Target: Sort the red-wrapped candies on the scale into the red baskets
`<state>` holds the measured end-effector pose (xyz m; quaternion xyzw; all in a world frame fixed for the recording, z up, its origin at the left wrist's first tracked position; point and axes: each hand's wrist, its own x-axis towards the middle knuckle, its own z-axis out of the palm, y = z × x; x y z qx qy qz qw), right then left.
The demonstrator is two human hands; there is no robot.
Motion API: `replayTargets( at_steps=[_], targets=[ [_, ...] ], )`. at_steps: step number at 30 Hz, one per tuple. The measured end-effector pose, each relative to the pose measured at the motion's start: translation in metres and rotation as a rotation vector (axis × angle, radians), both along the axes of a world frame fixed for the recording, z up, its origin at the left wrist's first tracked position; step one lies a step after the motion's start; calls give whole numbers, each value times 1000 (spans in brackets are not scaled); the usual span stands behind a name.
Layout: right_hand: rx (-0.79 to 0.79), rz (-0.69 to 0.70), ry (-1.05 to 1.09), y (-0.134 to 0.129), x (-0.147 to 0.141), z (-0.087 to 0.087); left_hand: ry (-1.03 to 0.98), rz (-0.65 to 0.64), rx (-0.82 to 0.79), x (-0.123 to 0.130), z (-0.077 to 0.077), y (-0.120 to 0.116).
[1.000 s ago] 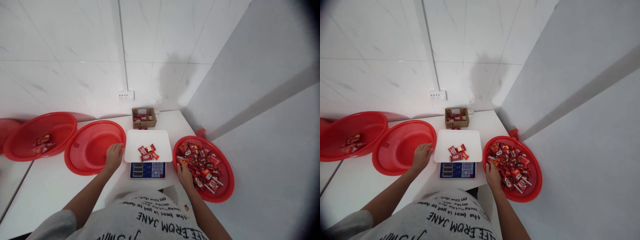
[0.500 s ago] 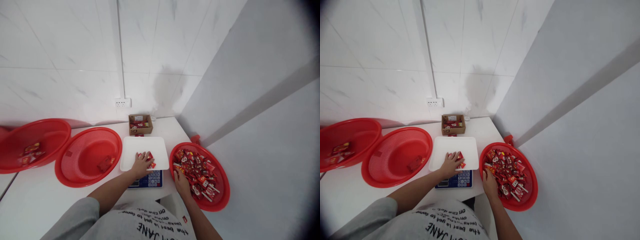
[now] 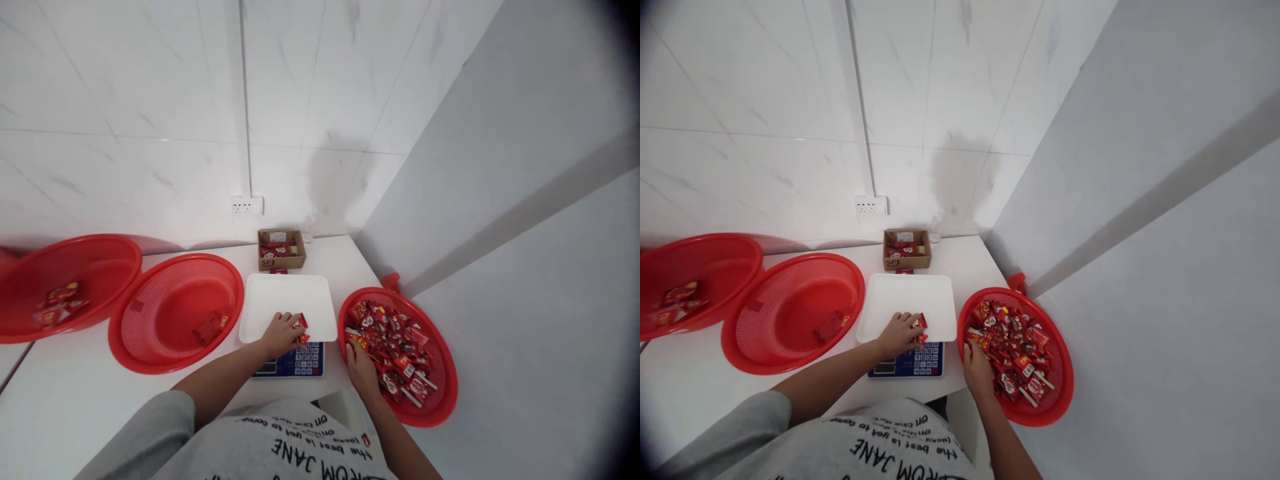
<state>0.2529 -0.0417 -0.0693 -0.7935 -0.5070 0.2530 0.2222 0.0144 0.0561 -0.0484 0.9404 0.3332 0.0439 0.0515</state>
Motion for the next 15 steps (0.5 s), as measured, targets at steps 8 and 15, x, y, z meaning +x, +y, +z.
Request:
replayTargets(
  at_steps=[8, 15],
  targets=[
    [-12, 6, -1, 0, 1, 0, -53, -3, -96, 1, 4, 10],
    [-8, 7, 12, 0, 1, 0, -347, 245, -265, 3, 5, 19]
  ],
)
